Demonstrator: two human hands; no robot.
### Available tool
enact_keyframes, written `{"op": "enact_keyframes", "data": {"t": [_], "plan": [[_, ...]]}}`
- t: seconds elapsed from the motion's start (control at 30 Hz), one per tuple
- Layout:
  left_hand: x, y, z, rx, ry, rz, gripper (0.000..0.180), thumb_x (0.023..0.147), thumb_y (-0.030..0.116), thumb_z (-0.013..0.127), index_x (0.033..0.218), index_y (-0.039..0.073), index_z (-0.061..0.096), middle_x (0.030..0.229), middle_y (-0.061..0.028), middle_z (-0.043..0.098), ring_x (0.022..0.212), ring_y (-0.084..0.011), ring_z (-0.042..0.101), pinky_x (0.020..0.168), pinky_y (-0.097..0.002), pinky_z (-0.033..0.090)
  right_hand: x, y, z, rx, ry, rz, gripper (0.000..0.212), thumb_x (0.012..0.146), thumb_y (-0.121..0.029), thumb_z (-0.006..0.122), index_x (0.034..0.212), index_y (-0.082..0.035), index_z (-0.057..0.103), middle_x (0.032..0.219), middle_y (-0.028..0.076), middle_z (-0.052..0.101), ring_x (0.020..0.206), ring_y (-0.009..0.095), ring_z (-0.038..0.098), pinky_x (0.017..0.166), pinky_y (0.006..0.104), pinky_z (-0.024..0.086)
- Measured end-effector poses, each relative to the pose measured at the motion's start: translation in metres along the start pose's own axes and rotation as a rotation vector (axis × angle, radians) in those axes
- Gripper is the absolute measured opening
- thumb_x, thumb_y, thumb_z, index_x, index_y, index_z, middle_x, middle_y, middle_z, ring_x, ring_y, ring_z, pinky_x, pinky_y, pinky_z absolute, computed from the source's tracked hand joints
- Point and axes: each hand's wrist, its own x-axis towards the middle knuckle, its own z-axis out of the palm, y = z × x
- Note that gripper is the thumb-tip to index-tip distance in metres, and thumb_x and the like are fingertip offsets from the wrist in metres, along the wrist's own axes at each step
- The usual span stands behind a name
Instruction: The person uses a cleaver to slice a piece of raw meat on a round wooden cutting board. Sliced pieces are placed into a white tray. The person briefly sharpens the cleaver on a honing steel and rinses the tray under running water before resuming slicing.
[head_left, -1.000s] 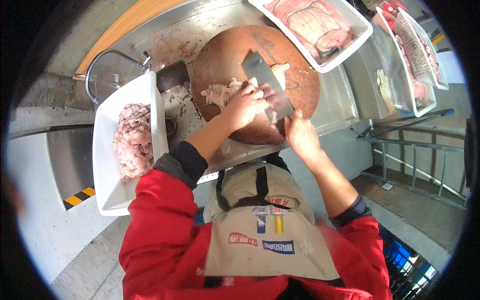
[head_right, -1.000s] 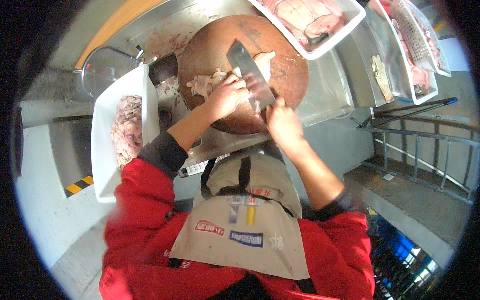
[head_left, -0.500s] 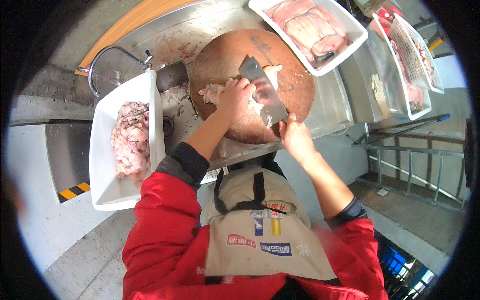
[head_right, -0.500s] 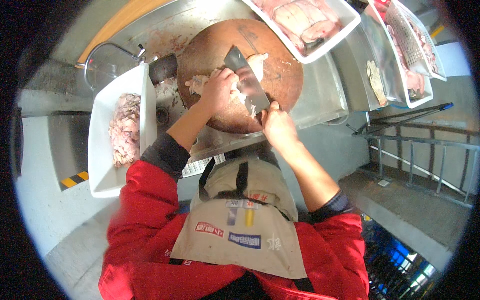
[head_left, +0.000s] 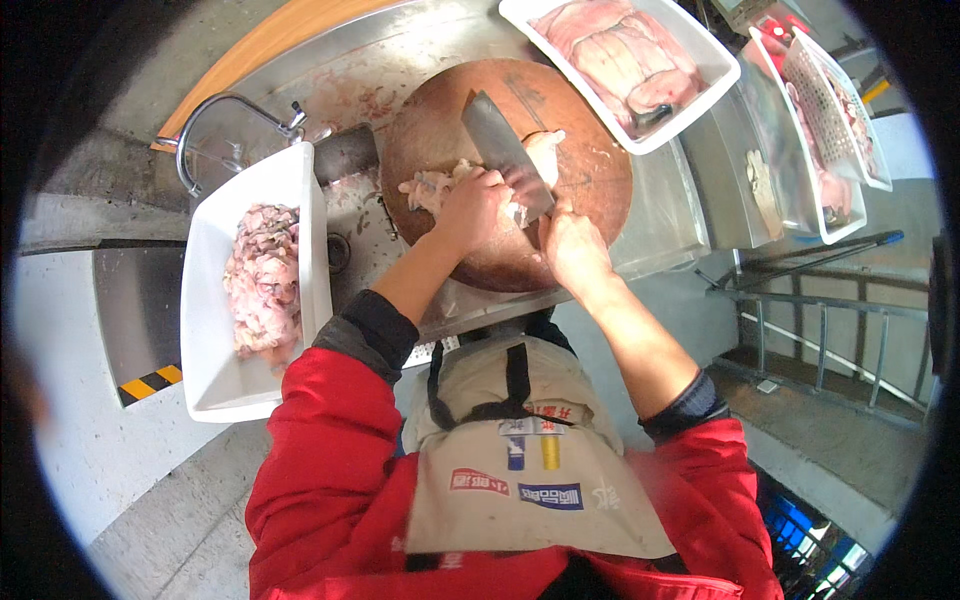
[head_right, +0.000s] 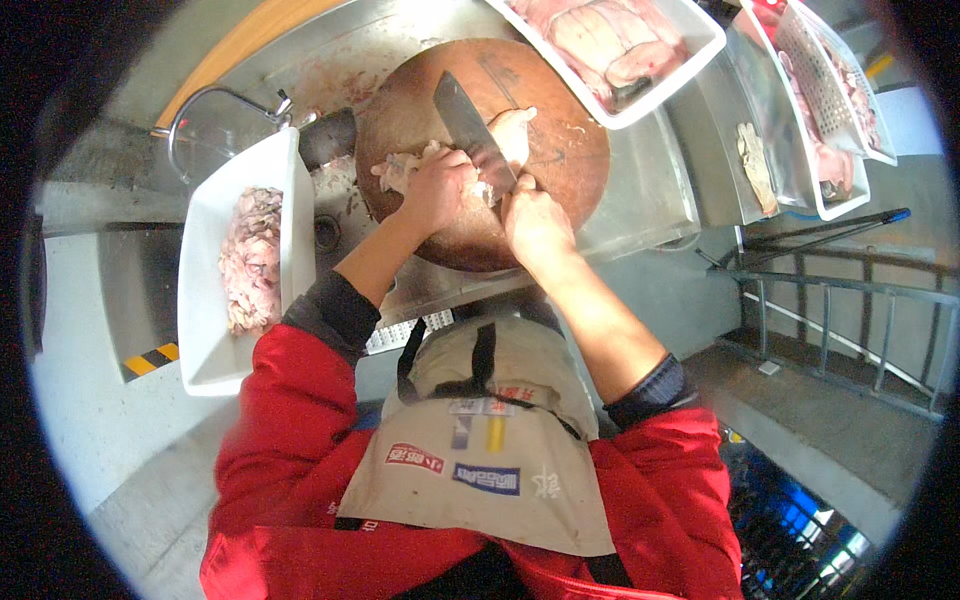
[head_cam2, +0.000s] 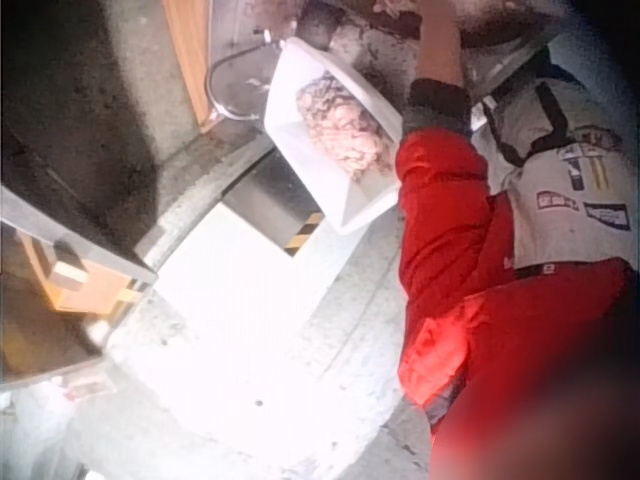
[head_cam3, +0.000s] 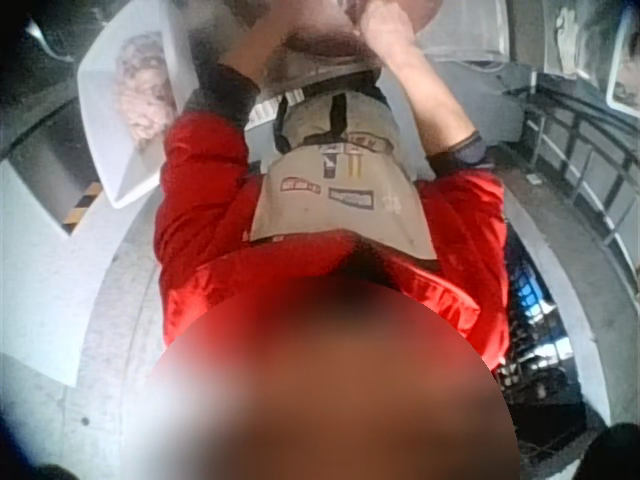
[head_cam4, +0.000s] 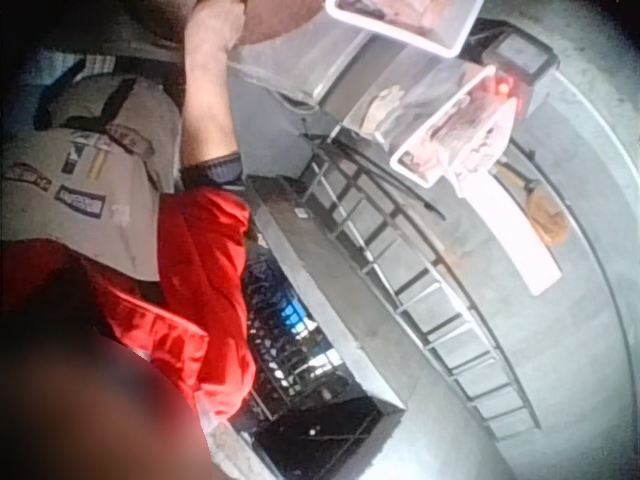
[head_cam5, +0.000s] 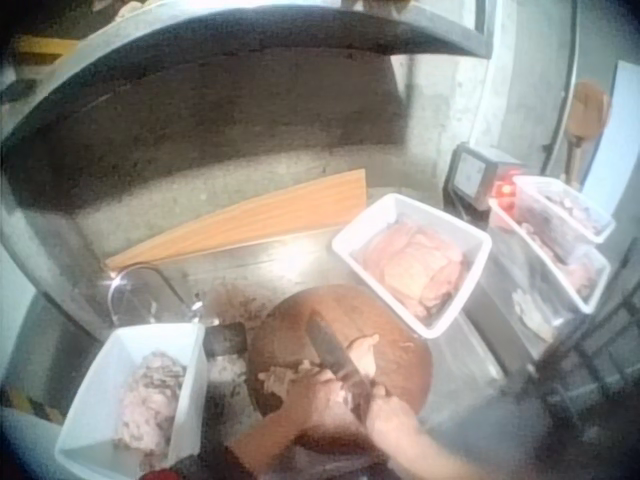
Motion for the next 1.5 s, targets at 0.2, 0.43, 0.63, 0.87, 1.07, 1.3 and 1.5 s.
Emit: {"op": "enact_keyframes", "data": {"t": [0.2, 0.43, 0.63, 0.87, 1.07, 1.3, 1.5], "plan": [[-0.003, -0.004, 0.003, 0.064, -0.038, 0.020, 0.005, 0.081, 0.008, 0.065, 0.085, 0.008, 0.068, 0.096, -0.0086, 0.063, 0.102, -0.0318, 0.060, 0.087, -0.0426, 0.051, -0.075, 0.041, -0.011, 0.007, -0.113, 0.052, 0.032, 0.101, -0.020, 0.059, 0.110, 0.011, 0.051, 0.077, 0.030, 0.068, 0.075, 0.053, 0.066, 0.069, 0.0605, 0.054], [0.010, -0.004, -0.018, 0.062, 0.106, -0.178, 0.007, 0.086, 0.009, 0.063, 0.091, 0.005, 0.067, 0.100, -0.0128, 0.062, 0.103, -0.0344, 0.061, 0.088, -0.0461, 0.052, -0.153, 0.082, -0.040, -0.028, -0.279, 0.220, 0.045, 0.102, -0.027, 0.058, 0.124, 0.012, 0.053, 0.082, 0.032, 0.069, 0.080, 0.055, 0.067, 0.076, 0.0625, 0.054], [0.008, -0.006, -0.026, 0.168, 0.066, -0.156, 0.012, 0.089, 0.012, 0.064, 0.099, 0.011, 0.069, 0.105, -0.0105, 0.065, 0.105, -0.0352, 0.062, 0.094, -0.0473, 0.052, -0.139, 0.096, -0.052, -0.068, -0.353, 0.187, 0.054, 0.103, -0.031, 0.059, 0.131, 0.014, 0.054, 0.092, 0.031, 0.071, 0.097, 0.053, 0.064, 0.088, 0.0582, 0.051], [-0.011, 0.009, -0.004, 0.319, -0.187, -0.007, 0.011, 0.082, 0.018, 0.071, 0.093, 0.013, 0.073, 0.104, -0.0058, 0.069, 0.111, -0.0291, 0.060, 0.105, -0.0535, 0.041, -0.125, 0.098, -0.074, -0.014, -0.319, 0.161, 0.052, 0.104, -0.034, 0.055, 0.133, 0.010, 0.054, 0.099, 0.032, 0.070, 0.101, 0.054, 0.061, 0.094, 0.0568, 0.049], [-0.032, 0.027, -0.013, 0.381, -0.224, 0.026, 0.014, 0.077, 0.016, 0.073, 0.090, 0.012, 0.072, 0.098, -0.0063, 0.070, 0.112, -0.0273, 0.059, 0.109, -0.0519, 0.034, -0.091, 0.088, -0.063, 0.018, -0.320, 0.067, 0.045, 0.103, -0.031, 0.054, 0.123, 0.009, 0.055, 0.091, 0.037, 0.068, 0.094, 0.059, 0.064, 0.088, 0.0635, 0.050], [-0.036, 0.026, -0.018, 0.529, -0.091, -0.023, 0.015, 0.080, 0.014, 0.069, 0.094, 0.012, 0.071, 0.105, -0.0055, 0.066, 0.117, -0.0284, 0.055, 0.108, -0.0517, 0.035, -0.132, 0.112, -0.055, 0.009, -0.316, 0.039, 0.030, 0.100, -0.022, 0.060, 0.114, 0.004, 0.053, 0.083, 0.033, 0.068, 0.087, 0.057, 0.065, 0.082, 0.0647, 0.049], [-0.026, 0.017, -0.024, 0.440, 0.134, -0.129, 0.013, 0.083, 0.013, 0.066, 0.095, 0.013, 0.071, 0.112, -0.0064, 0.065, 0.121, -0.0296, 0.054, 0.112, -0.0556, 0.032, -0.142, 0.136, -0.068, 0.027, -0.248, -0.052, 0.031, 0.102, -0.025, 0.060, 0.108, 0.005, 0.056, 0.072, 0.025, 0.067, 0.065, 0.051, 0.063, 0.060, 0.0543, 0.051]]}}
